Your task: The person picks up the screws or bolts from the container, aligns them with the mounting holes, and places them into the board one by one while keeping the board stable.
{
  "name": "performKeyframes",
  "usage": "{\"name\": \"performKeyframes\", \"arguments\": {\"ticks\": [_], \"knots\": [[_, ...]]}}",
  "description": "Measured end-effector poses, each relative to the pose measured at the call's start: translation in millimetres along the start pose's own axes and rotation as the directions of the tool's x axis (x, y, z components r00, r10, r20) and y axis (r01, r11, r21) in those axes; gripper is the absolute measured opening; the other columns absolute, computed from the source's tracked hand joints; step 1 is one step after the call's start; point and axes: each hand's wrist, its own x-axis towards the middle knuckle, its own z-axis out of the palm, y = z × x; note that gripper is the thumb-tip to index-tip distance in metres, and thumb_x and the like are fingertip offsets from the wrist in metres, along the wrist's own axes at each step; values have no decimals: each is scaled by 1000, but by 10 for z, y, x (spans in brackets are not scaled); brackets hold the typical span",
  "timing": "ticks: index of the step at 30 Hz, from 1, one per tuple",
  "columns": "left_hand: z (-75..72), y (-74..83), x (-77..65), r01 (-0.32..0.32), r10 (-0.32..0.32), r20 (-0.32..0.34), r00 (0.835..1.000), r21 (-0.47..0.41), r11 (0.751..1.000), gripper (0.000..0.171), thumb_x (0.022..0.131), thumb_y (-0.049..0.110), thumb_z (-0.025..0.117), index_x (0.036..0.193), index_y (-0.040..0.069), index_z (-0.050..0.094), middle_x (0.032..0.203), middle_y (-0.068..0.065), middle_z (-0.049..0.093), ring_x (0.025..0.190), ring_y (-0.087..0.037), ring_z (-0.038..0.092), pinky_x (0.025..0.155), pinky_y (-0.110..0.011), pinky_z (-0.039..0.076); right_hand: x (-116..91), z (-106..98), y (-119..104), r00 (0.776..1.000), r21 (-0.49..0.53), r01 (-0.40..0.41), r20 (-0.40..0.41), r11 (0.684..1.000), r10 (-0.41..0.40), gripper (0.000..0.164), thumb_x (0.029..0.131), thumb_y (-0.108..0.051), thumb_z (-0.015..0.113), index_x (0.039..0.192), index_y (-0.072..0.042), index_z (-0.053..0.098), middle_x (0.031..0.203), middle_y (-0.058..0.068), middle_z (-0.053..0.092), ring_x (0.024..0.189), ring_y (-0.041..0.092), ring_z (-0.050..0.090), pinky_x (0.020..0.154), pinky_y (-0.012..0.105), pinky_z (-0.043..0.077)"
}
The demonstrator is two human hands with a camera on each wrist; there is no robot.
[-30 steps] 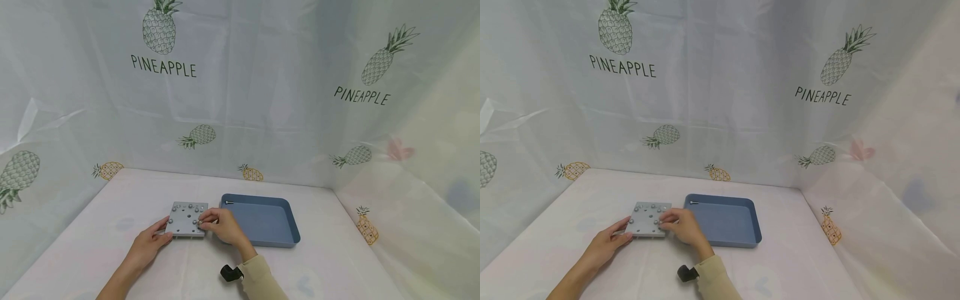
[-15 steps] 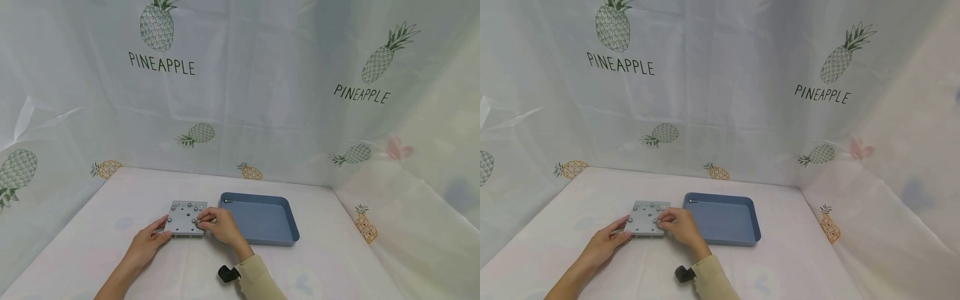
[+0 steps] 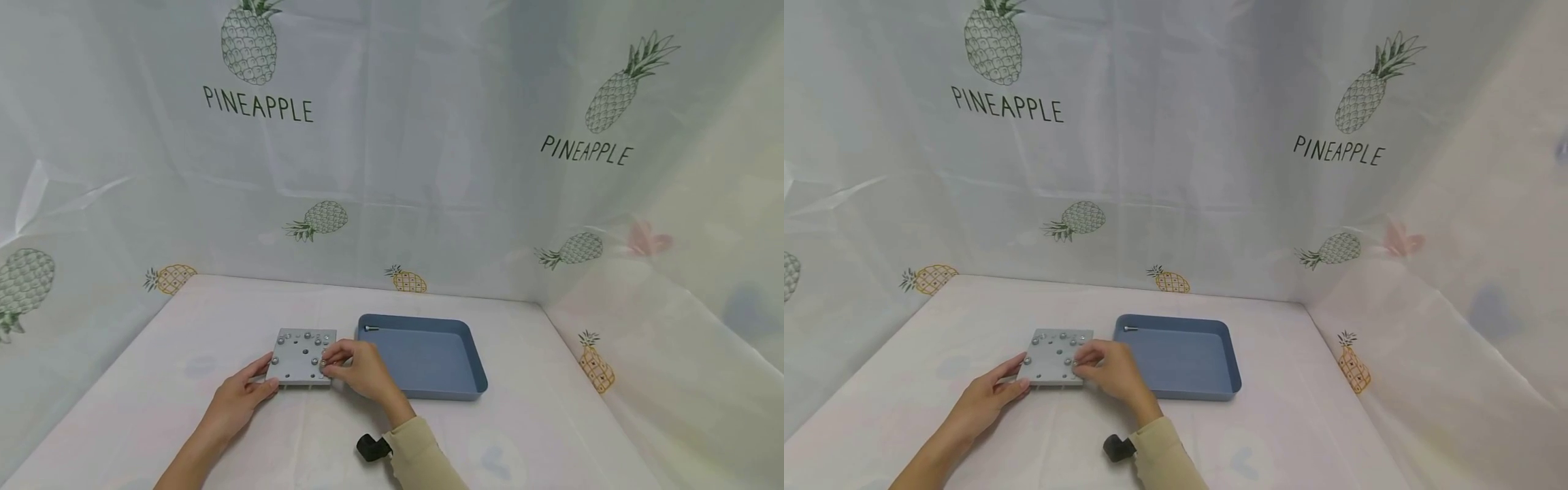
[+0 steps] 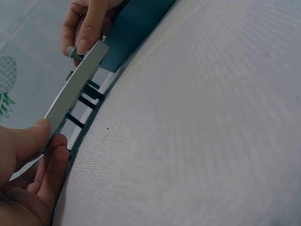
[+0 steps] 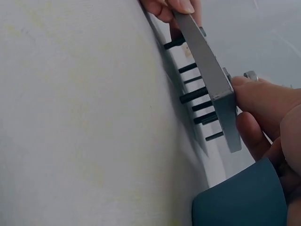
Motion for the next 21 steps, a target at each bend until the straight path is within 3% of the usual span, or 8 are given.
{"name": "performKeyframes", "arguments": {"ticks": [5,14,21], "knots": [[-5,1,-2,3,-3,4,1000,-3,1000,73,104,35,70,165,11,38,159,-24,49,117,-21,71,115,-62,38,1,-10,-20,1000,12,-7,17,1000,6,15,90,-13,87,101,-18,81,90,-14,76,80,-2,66,68,21,51],[-25,-6,-8,8,-8,-3,1000,7,1000,72,104,35,70,165,11,39,159,-24,50,112,-18,72,115,-63,38,1,-64,-54,998,21,30,56,999,-31,18,91,-11,86,108,-13,80,98,-2,81,80,-2,65,69,20,52],[-23,-20,2,-18,18,5,1000,0,1000,73,104,37,69,165,12,38,160,-22,50,108,-16,71,113,-60,41,20,-371,-134,997,24,1,72,1000,-3,27,95,-10,81,122,-10,78,115,9,79,91,11,71,83,27,58]]}}
